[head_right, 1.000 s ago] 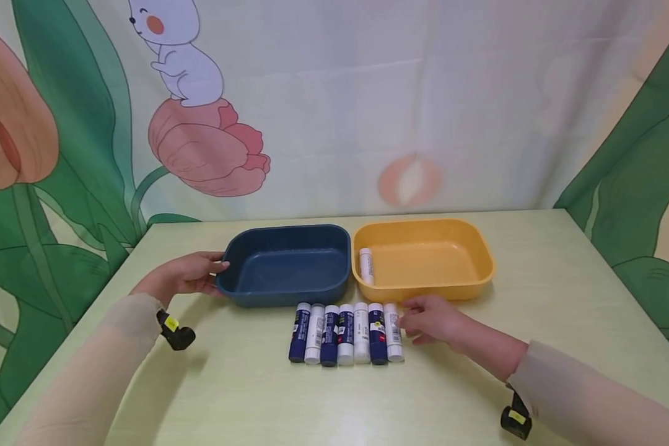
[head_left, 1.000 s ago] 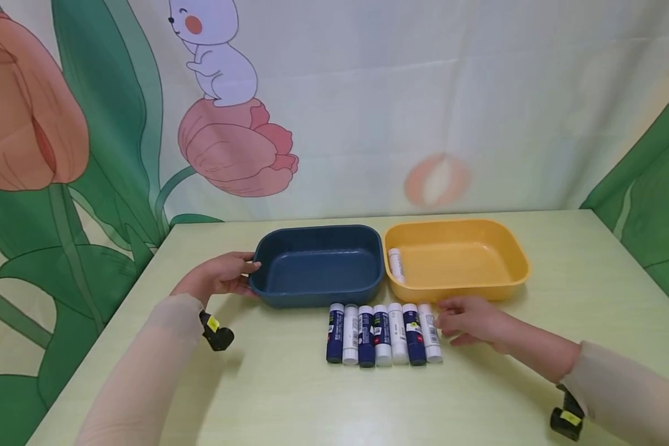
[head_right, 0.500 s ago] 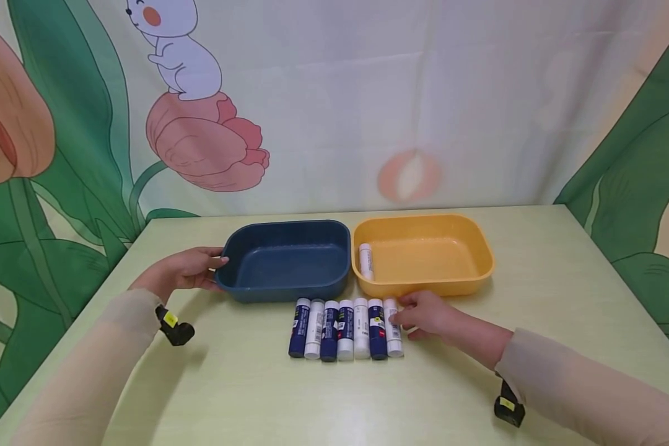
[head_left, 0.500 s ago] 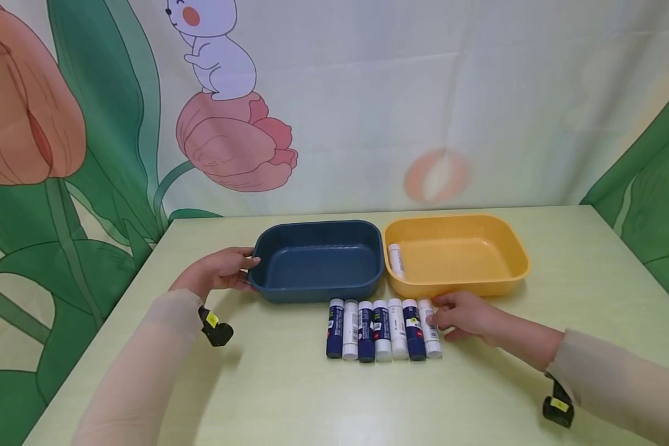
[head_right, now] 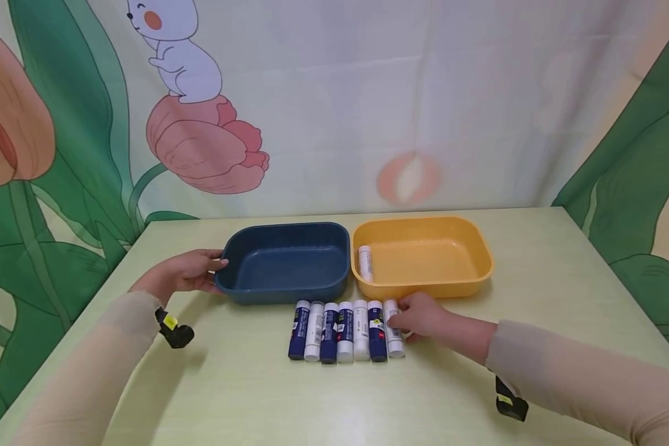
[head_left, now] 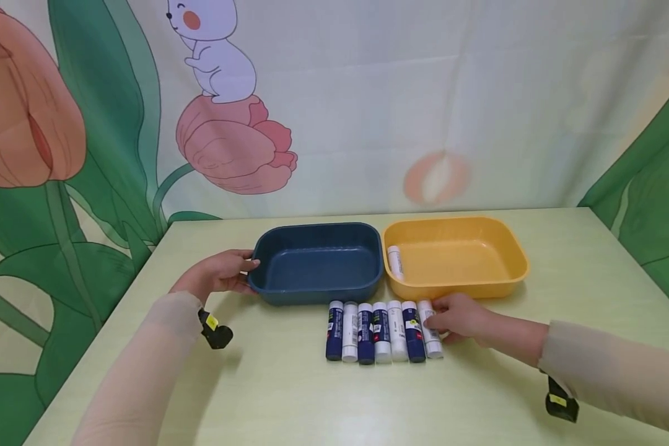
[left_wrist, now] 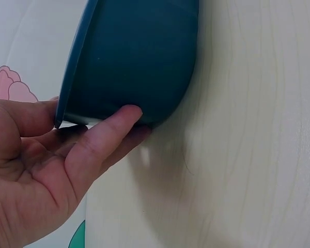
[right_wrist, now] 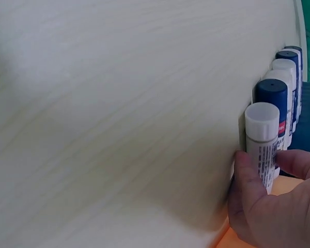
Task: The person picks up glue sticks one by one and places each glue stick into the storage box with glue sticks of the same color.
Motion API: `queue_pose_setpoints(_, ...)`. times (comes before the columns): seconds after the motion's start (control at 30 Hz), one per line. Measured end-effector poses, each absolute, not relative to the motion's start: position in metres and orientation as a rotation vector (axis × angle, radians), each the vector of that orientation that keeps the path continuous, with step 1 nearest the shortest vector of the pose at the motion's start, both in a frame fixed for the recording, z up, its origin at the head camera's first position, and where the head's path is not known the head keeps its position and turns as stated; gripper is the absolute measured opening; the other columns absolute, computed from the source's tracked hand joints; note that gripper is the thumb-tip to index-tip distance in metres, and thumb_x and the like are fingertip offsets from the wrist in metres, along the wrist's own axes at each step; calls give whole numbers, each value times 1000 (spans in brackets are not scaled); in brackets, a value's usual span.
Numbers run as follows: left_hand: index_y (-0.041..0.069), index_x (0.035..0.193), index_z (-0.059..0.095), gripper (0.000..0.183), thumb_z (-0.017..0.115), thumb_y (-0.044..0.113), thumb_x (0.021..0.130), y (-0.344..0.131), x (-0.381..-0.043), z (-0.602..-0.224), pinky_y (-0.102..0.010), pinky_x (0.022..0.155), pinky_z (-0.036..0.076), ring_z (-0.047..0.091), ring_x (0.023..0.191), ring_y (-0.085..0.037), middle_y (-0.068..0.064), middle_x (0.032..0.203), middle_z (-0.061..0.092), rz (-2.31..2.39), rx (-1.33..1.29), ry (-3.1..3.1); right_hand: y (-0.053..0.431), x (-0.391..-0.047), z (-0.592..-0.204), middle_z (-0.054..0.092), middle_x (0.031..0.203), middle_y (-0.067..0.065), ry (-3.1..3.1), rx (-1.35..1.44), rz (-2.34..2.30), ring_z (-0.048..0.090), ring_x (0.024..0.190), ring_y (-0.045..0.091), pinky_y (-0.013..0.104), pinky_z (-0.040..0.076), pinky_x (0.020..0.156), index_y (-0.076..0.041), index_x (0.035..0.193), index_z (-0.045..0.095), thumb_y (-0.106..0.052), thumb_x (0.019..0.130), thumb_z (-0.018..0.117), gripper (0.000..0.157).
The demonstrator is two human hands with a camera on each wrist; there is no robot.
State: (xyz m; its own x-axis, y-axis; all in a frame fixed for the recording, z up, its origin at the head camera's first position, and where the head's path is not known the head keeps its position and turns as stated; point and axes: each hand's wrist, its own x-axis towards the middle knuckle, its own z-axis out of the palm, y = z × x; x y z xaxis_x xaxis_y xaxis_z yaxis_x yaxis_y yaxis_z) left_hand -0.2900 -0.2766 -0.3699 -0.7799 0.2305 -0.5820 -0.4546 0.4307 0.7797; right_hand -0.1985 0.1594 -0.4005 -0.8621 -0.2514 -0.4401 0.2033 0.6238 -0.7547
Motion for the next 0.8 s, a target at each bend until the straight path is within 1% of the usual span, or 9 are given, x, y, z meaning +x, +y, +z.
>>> queue_pose_setpoints(0.1,1,164,1,61,32,15,113,-277,-289,-369,-48,105,52,66,96,-20,-33,163,26,1392,-192,2050,156,-199,-399,69,113,23,2329,-24,-1179,66,88,19,37,65,75,15,128,57,-6,95,66,41)
queue_pose_setpoints(0.27,1,164,1,61,32,16,113,-278,-287,-369,-46,103,54,66,97,-20,-33,162,27,1391,-173,2052,153,-198,-396,65,116,24,2316,20,-1196,64,87,20,34,64,72,17,130,53,-4,94,63,43)
queue_pose_setpoints(0.5,0,164,1,60,30,16,113,-278,-289,-372,-47,103,55,66,104,-23,-33,161,27,1392,-133,2053,157,-199,-395,62,122,26,2259,67,-1222,64,86,19,32,63,72,17,140,45,-5,95,63,53)
queue_pose_setpoints(0.67,0,164,1,60,30,15,113,-278,-290,-372,-47,103,55,66,104,-23,-33,162,27,1389,-145,2055,162,-198,-393,59,127,29,2211,77,-1254,64,85,18,31,64,72,18,145,39,-4,96,61,58)
queue_pose_setpoints(0.8,0,163,0,61,31,15,113,-279,-289,-371,-47,103,55,66,104,-23,-33,163,25,1387,-148,2052,168,-199,-393,60,123,29,2175,63,-1296,64,82,17,30,64,71,20,145,37,-2,95,60,59)
